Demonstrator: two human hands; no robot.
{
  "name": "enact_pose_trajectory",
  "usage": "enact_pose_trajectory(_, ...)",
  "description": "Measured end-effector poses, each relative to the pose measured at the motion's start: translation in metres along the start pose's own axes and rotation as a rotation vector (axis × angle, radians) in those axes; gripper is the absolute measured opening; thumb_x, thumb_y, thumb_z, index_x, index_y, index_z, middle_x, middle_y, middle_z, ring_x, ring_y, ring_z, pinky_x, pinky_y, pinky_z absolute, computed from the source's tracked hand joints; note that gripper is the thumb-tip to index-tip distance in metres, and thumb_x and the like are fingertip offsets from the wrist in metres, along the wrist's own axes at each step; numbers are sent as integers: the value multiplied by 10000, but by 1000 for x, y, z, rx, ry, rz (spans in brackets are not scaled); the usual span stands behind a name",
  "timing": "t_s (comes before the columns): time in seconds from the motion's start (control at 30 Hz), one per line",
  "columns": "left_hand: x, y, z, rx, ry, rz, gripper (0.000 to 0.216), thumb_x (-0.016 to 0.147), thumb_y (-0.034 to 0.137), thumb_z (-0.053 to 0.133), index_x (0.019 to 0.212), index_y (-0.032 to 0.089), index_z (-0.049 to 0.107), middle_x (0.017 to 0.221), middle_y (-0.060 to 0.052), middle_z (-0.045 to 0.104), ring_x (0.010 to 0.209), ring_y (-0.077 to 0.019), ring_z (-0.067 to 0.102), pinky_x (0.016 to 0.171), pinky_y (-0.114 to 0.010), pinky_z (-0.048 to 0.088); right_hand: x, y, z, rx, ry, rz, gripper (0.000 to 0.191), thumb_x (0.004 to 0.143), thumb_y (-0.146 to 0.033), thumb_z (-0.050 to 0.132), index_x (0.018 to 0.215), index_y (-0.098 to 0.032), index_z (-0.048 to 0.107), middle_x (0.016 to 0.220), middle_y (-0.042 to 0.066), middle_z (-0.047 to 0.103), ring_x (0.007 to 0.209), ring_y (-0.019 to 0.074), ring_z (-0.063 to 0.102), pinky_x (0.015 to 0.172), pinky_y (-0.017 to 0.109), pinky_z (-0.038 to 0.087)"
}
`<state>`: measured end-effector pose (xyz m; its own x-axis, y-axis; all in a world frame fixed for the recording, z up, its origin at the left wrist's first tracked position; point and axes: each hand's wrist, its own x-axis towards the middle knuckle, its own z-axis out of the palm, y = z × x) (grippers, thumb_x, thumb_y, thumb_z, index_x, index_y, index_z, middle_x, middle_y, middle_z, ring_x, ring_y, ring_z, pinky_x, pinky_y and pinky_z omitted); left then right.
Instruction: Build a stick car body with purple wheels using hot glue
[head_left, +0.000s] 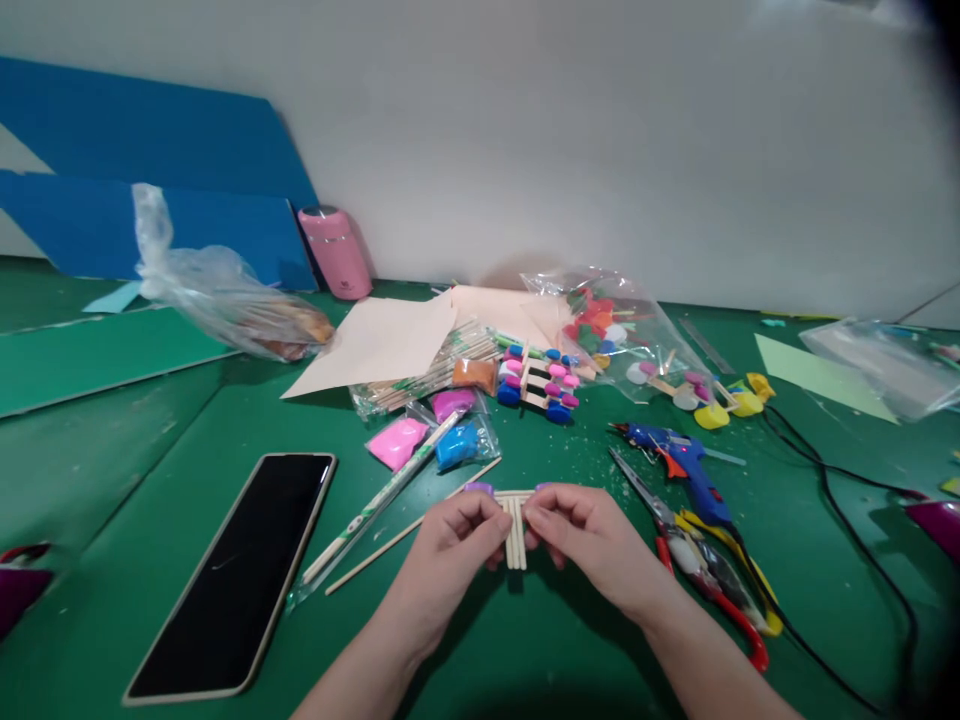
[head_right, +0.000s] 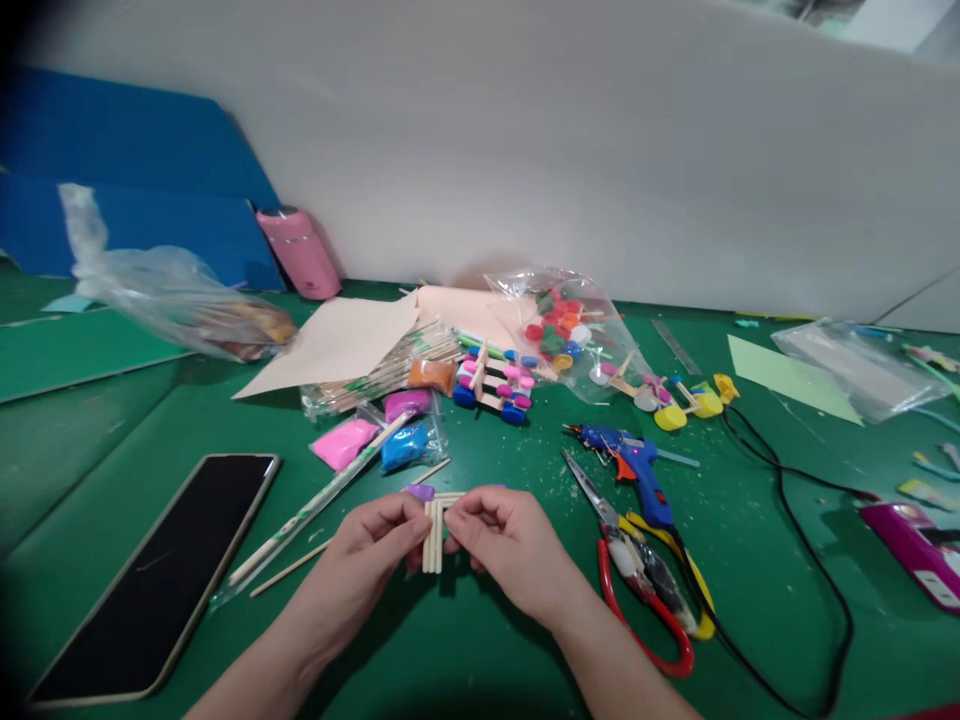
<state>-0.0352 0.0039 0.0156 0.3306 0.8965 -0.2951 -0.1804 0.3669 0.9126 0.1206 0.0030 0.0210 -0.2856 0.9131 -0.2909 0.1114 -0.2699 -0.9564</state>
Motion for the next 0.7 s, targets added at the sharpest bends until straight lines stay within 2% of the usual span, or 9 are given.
enact_pose_trajectory(0.2, -1, -1, -3, -72, 27, 40, 226, 751, 220, 580, 544, 135, 545, 531, 8, 569, 507, -86, 434, 498, -197, 323, 2, 7, 3, -11, -1, -79, 256, 830, -363, 508, 765, -139, 613, 639, -3, 577, 479, 63, 432, 444, 185, 329)
enact_pose_trajectory(0.5, -1, -8, -2, 49, 12, 63, 247, 758, 259, 563, 544, 141, 526, 519, 15, 516, 521, -98, 425, 518, -212, 320, -9, 18, 9, 40, 14, -158, 232, 835, -332, 504, 731, -133, 561, 627, -11, 510, 526, 79, 415, 480, 189, 329)
enact_pose_trajectory(0.7, 0, -8, 1, 105, 53, 52, 272, 753, 283, 564, 528, 148, 491, 504, 33, 462, 510, -91, 383, 510, -207, 296, -11, 21, 9, -11, 51, -186, 228, 833, -314, 488, 689, -139, 516, 604, -30, 432, 541, 87, 359, 489, 202, 292)
